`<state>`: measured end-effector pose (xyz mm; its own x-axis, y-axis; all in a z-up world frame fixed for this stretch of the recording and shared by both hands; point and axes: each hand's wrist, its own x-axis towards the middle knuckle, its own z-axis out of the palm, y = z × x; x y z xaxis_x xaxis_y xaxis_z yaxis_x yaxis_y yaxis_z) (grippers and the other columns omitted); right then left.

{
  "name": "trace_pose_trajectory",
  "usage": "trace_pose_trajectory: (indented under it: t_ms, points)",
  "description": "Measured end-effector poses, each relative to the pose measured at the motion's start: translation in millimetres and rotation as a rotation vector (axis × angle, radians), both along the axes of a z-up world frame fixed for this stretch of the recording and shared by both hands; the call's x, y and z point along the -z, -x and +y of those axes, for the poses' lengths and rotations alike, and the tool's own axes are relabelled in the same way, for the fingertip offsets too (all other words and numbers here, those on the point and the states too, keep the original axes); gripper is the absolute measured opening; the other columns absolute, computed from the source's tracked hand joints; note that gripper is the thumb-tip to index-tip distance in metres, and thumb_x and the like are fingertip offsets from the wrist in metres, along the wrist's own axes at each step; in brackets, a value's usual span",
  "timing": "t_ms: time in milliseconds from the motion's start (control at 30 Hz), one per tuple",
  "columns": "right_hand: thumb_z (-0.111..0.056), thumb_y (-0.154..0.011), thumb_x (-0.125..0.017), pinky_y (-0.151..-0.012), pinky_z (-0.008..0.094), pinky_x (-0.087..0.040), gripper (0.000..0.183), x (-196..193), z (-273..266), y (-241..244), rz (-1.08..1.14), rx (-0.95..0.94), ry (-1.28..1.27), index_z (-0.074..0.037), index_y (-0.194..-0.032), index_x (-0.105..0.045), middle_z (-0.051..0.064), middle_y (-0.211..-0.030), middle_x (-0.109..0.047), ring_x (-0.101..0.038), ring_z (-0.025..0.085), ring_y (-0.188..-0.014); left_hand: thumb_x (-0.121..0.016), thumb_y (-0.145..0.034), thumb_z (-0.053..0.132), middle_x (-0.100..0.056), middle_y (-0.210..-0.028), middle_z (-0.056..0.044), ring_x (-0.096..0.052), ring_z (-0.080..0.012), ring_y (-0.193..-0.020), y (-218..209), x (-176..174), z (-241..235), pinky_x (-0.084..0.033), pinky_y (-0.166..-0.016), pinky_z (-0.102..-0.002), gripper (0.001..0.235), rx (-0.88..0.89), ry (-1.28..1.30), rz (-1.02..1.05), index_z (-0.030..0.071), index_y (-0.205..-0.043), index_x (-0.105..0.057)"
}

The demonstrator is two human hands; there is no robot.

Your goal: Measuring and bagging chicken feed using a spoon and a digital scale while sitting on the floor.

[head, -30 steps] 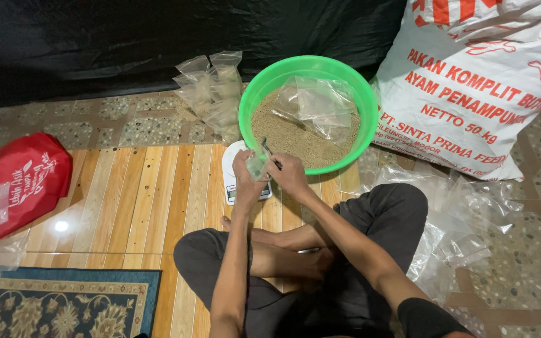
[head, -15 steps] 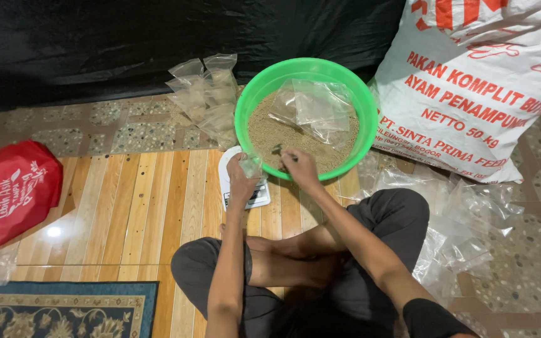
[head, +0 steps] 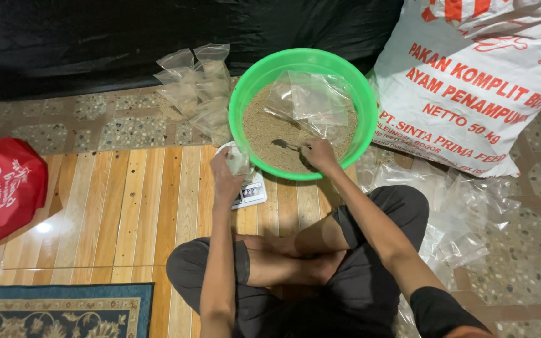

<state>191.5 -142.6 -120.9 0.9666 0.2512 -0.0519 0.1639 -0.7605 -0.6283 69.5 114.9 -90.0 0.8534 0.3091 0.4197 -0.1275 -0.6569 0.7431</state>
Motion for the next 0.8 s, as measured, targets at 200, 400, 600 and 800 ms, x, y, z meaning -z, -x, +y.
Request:
trace_pose_trajectory:
  t_ms: [200, 400, 600, 800]
  points:
    - [-0.015, -0.088, -0.056, -0.086, 0.047, -0.050, 0.027, -34, 16, 15, 0.054, -0.098, 0.082, -0.003, -0.108, -0.069, 0.018, -0.101, -0.068, -0.064, 0.037, -0.100, -0.081, -0.064, 0.010, -0.056, -0.100, -0.016, -0.054, -0.0361, -0.099, 2, 2, 14, -0.041, -0.098, -0.043, 0.063, -0.025, -0.125, -0.020, 0.005, -0.121, -0.053]
    - [-0.009, -0.087, -0.055, -0.076, 0.041, -0.052, 0.016, 15, 15, -6, 0.040, -0.155, 0.207, -0.003, -0.093, -0.069, 0.015, -0.084, -0.067, -0.068, 0.032, -0.085, -0.087, -0.059, 0.016, -0.057, -0.108, -0.016, -0.053, -0.0382, -0.106, -10, 31, -4, -0.042, -0.099, -0.045, 0.075, 0.009, 0.033, 0.060, 0.007, -0.123, -0.050]
    - [-0.009, -0.085, -0.056, -0.076, 0.047, -0.052, 0.020, 16, 12, -5, 0.103, -0.168, 0.177, 0.001, -0.099, -0.066, 0.020, -0.086, -0.066, -0.066, 0.039, -0.091, -0.089, -0.058, 0.017, -0.054, -0.109, -0.021, -0.053, -0.0426, -0.109, -15, 24, -9, -0.041, -0.100, -0.048, 0.081, 0.027, 0.167, 0.183, 0.006, -0.125, -0.045]
    - [-0.007, -0.087, -0.052, -0.077, 0.049, -0.051, 0.021, -6, 22, 3, 0.106, -0.177, 0.202, 0.004, -0.101, -0.065, 0.024, -0.088, -0.066, -0.066, 0.042, -0.092, -0.090, -0.056, 0.019, -0.054, -0.109, -0.027, -0.052, -0.0466, -0.111, -13, 1, -15, -0.041, -0.101, -0.050, 0.087, 0.086, 0.240, 0.246, 0.007, -0.127, -0.042]
